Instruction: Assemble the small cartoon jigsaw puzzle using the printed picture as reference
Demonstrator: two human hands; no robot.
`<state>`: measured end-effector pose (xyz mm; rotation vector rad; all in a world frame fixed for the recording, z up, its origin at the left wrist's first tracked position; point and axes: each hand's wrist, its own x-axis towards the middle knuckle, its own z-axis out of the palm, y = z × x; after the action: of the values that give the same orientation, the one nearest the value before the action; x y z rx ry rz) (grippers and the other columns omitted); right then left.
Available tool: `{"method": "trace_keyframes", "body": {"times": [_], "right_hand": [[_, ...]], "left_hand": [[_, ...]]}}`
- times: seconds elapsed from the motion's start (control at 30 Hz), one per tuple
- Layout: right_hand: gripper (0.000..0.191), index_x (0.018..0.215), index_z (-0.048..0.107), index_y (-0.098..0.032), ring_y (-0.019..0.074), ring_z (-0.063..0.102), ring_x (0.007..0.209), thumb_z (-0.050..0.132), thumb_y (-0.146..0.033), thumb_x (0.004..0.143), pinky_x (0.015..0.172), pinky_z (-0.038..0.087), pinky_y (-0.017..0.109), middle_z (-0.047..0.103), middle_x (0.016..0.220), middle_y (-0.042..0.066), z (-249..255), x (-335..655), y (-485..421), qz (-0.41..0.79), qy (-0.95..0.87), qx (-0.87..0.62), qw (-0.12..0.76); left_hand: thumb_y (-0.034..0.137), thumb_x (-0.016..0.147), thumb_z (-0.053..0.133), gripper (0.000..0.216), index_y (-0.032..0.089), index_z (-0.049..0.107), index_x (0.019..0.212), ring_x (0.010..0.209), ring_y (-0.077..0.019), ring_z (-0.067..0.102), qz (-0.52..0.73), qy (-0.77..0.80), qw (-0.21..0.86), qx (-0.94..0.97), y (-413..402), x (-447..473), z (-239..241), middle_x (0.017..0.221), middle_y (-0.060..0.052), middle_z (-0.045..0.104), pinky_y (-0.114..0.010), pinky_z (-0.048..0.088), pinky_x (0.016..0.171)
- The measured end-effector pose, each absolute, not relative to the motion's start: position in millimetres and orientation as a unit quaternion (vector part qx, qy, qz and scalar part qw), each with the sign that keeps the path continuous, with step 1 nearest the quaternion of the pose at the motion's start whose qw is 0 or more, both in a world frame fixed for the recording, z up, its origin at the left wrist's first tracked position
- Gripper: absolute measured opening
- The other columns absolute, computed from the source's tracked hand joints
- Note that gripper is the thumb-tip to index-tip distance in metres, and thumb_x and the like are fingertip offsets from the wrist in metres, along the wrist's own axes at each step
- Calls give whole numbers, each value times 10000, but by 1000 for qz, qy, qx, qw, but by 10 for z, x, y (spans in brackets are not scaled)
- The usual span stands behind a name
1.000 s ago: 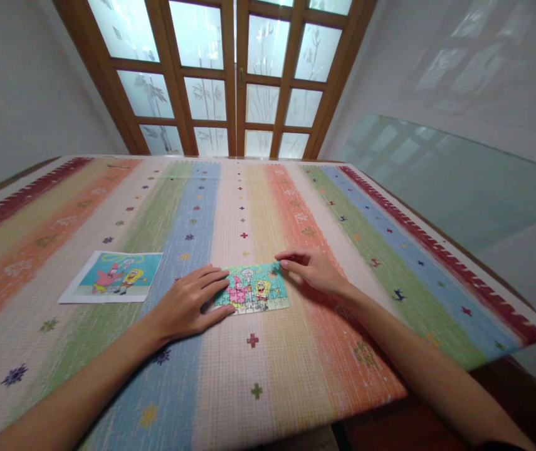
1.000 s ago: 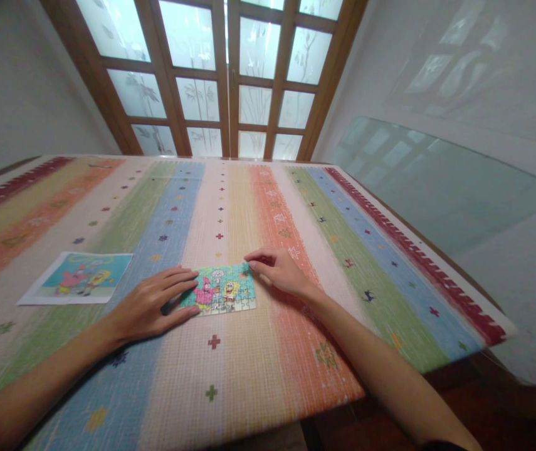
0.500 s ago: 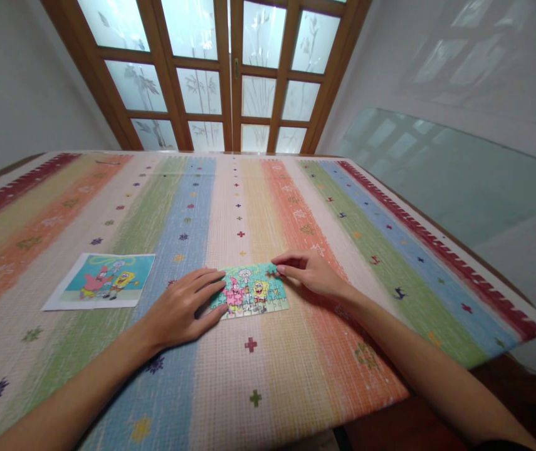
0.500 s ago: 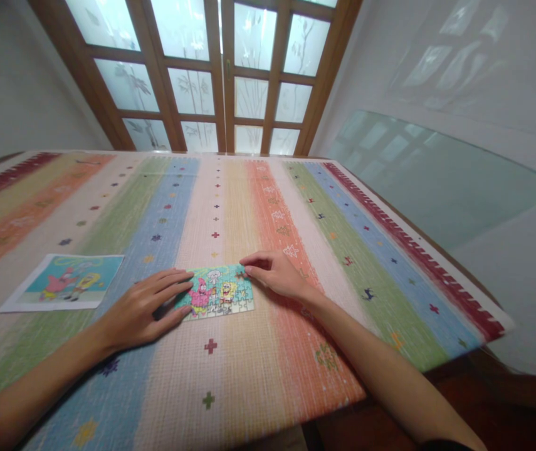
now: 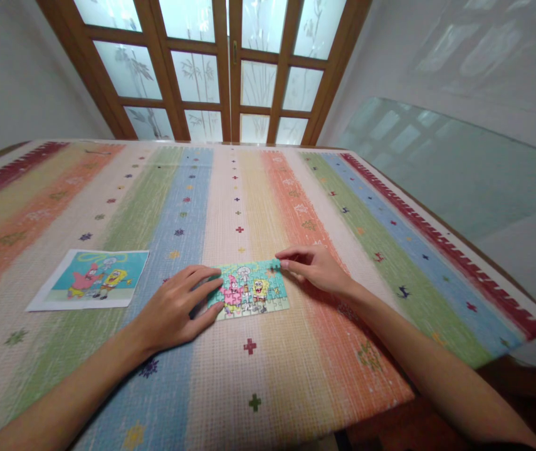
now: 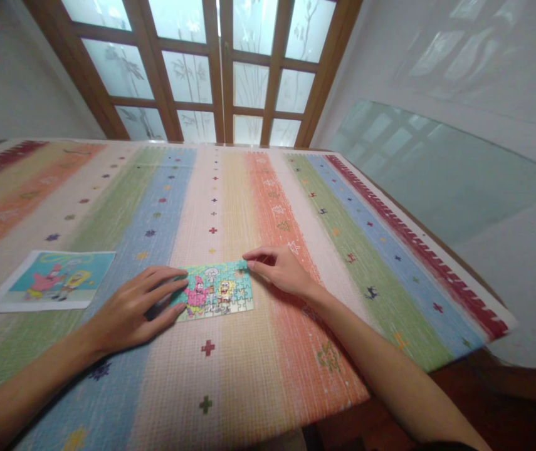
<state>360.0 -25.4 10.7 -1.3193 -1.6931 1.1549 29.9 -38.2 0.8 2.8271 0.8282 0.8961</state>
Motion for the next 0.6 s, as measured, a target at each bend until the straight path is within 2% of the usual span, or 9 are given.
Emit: {"method": "trace_keyframes", "body": {"times": [0.23,0.5,0.6], "right_hand": [[219,996,797,-213,217,693,800,722,-353,846,732,554,375,774,884,73,107,3647,-249,457,-655,-510,319],[183,968,808,-245,224,694,834,735,-362,847,767,555,379,788,957,79,151,3634,-268,459,-660,-503,317],[184,962,804,-245,213,677,814,734,-375,852,736,540,362,784,942,74,164,3626,-275,463,-658,-501,318]], "left_hand": [[236,949,626,276,179,664,1217,1114,-260,650,301,274,47,912,-384,288,-20,1204,-114,701,-441,566,956],[217,966,599,256,188,652,1215,1102,-247,655,302,279,52,910,-373,296,23,1189,-106,706,-434,570,941],[216,973,590,251,200,651,1216,1107,-243,656,295,283,57,911,-372,302,41,1192,-101,707,-431,571,941]]}}
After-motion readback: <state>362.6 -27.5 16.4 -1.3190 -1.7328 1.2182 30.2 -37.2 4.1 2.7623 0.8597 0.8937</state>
